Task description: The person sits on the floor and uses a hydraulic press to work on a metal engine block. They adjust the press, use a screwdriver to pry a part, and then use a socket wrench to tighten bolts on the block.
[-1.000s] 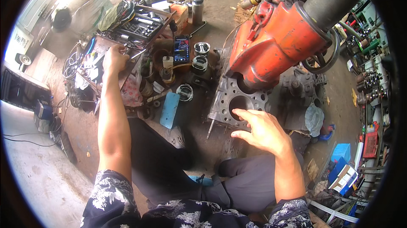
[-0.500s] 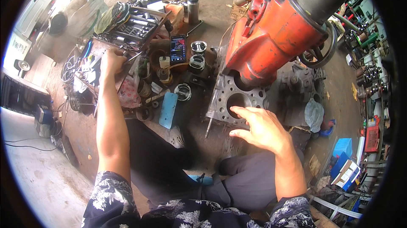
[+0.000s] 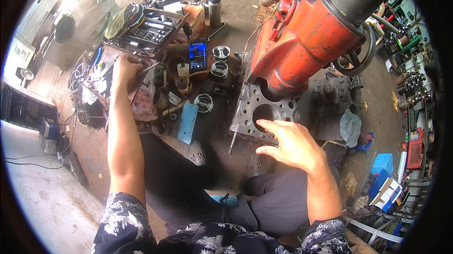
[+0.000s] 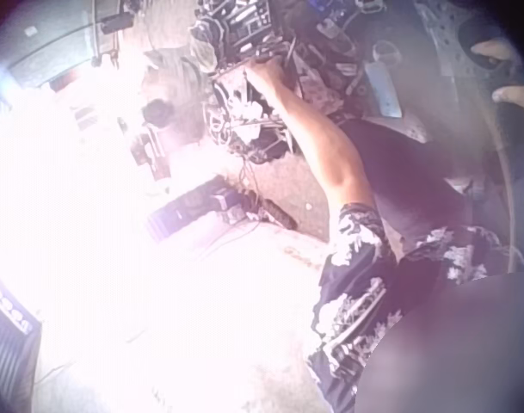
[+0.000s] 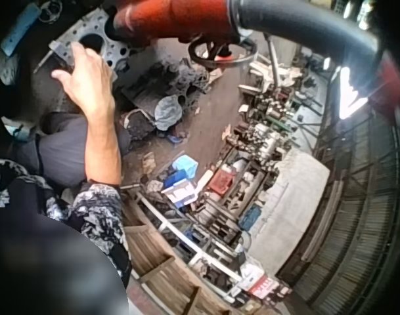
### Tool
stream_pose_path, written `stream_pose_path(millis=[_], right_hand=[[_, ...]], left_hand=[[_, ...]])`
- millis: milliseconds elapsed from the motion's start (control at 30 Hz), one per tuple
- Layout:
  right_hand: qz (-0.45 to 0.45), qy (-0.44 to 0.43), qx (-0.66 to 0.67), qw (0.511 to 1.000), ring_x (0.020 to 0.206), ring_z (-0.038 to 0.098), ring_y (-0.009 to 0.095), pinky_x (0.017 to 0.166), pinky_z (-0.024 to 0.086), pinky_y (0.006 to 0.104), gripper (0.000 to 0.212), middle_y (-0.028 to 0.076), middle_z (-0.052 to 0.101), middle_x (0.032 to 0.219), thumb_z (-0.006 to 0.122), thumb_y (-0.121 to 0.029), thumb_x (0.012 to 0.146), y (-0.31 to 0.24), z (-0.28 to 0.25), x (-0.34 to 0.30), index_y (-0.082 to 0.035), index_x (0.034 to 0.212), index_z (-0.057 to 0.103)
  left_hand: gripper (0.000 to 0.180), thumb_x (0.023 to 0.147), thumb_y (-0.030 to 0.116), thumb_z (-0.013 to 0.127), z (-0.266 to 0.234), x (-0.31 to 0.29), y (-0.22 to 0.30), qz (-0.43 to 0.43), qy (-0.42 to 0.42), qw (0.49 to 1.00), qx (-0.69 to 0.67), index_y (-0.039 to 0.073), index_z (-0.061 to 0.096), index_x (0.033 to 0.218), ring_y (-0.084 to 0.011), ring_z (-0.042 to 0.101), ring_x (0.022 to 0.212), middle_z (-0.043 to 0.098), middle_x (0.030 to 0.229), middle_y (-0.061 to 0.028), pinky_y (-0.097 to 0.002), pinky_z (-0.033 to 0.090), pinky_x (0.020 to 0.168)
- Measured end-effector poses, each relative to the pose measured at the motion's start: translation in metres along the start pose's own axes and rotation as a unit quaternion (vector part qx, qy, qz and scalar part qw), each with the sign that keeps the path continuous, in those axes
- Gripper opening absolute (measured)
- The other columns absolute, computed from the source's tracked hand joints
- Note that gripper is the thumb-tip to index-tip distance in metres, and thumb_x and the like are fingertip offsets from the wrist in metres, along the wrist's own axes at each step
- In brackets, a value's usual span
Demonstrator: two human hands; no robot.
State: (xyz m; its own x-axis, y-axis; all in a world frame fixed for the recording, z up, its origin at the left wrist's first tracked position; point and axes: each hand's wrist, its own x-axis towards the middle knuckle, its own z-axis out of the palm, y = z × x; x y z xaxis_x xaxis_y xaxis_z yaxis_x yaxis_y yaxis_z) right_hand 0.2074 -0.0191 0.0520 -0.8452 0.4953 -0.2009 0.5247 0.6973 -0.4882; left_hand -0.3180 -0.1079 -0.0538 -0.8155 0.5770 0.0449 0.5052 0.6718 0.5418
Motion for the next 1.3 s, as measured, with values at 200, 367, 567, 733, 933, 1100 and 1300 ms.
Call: stream_pose_path(millis=[200,367,567,733,933,1100,1300], right_hand=[[-0.038,0.044,0.018,0.998,0.104,0.069,0.037,0.090,0.055,0.0460,0.055,0.018,0.069,0.114,0.082,-0.027,0.084,0.004,0.004,0.002,-0.004,0.131,0.063],[-0.055,0.123,0.120,0.984,0.073,0.070,0.029,0.066,0.055,0.0353,0.044,0.015,0.073,0.091,0.086,-0.019,0.080,0.001,0.008,0.009,-0.003,0.118,0.071],[-0.067,0.102,0.082,0.989,0.051,0.062,0.028,0.052,0.048,0.0375,0.027,0.013,0.061,0.059,0.086,-0.026,0.082,-0.021,0.011,0.008,-0.006,0.098,0.077],[-0.163,0.148,0.060,0.973,0.071,0.070,0.033,0.065,0.057,0.0401,0.026,0.012,0.071,0.076,0.086,-0.025,0.076,-0.020,0.027,0.010,-0.008,0.093,0.077],[-0.197,0.026,0.127,0.972,0.102,0.069,0.029,0.085,0.055,0.0417,0.040,0.014,0.070,0.108,0.079,-0.029,0.080,-0.009,0.062,0.009,-0.009,0.114,0.072],[-0.117,-0.098,0.165,0.975,0.109,0.066,0.029,0.090,0.053,0.0411,0.047,0.014,0.068,0.115,0.079,-0.033,0.080,-0.014,0.059,-0.015,-0.008,0.119,0.069],[-0.035,-0.184,0.164,0.968,0.117,0.062,0.028,0.097,0.051,0.0404,0.054,0.014,0.065,0.125,0.078,-0.037,0.081,-0.020,0.046,-0.023,-0.008,0.125,0.066]], left_hand=[[0.033,0.072,0.011,0.086,-0.009,-0.011,0.016,0.010,0.019,1.000,0.000,0.004,0.076,0.102,-0.0284,0.075,0.091,0.077,0.097,-0.0168,-0.0385,0.057,0.084],[0.025,0.077,0.011,0.086,-0.027,-0.042,0.072,0.111,0.114,0.986,-0.057,0.003,0.076,0.099,-0.0192,0.073,0.081,0.076,0.090,-0.0111,-0.0346,0.056,0.075],[0.026,0.081,0.021,0.089,-0.010,-0.152,0.173,0.295,0.037,0.937,-0.183,0.004,0.076,0.096,-0.0089,0.058,0.058,0.067,0.069,-0.0032,-0.0281,0.046,0.055],[0.048,0.081,0.042,0.086,0.007,-0.234,0.221,0.476,-0.172,0.812,-0.290,0.001,0.073,0.100,-0.0201,0.062,0.067,0.066,0.079,-0.0094,-0.0343,0.048,0.060],[0.078,0.078,0.061,0.080,0.036,-0.278,0.228,0.576,-0.365,0.697,-0.220,0.001,0.064,0.126,-0.0369,0.062,0.105,0.064,0.113,-0.0178,-0.0474,0.049,0.094],[0.084,0.076,0.057,0.082,0.049,-0.284,0.221,0.556,-0.442,0.663,-0.234,-0.002,0.060,0.131,-0.0400,0.063,0.111,0.065,0.114,-0.0203,-0.0507,0.050,0.098],[0.085,0.075,0.057,0.083,0.056,-0.287,0.218,0.539,-0.472,0.662,-0.218,-0.002,0.059,0.131,-0.0404,0.064,0.110,0.066,0.114,-0.0208,-0.0506,0.051,0.097]])
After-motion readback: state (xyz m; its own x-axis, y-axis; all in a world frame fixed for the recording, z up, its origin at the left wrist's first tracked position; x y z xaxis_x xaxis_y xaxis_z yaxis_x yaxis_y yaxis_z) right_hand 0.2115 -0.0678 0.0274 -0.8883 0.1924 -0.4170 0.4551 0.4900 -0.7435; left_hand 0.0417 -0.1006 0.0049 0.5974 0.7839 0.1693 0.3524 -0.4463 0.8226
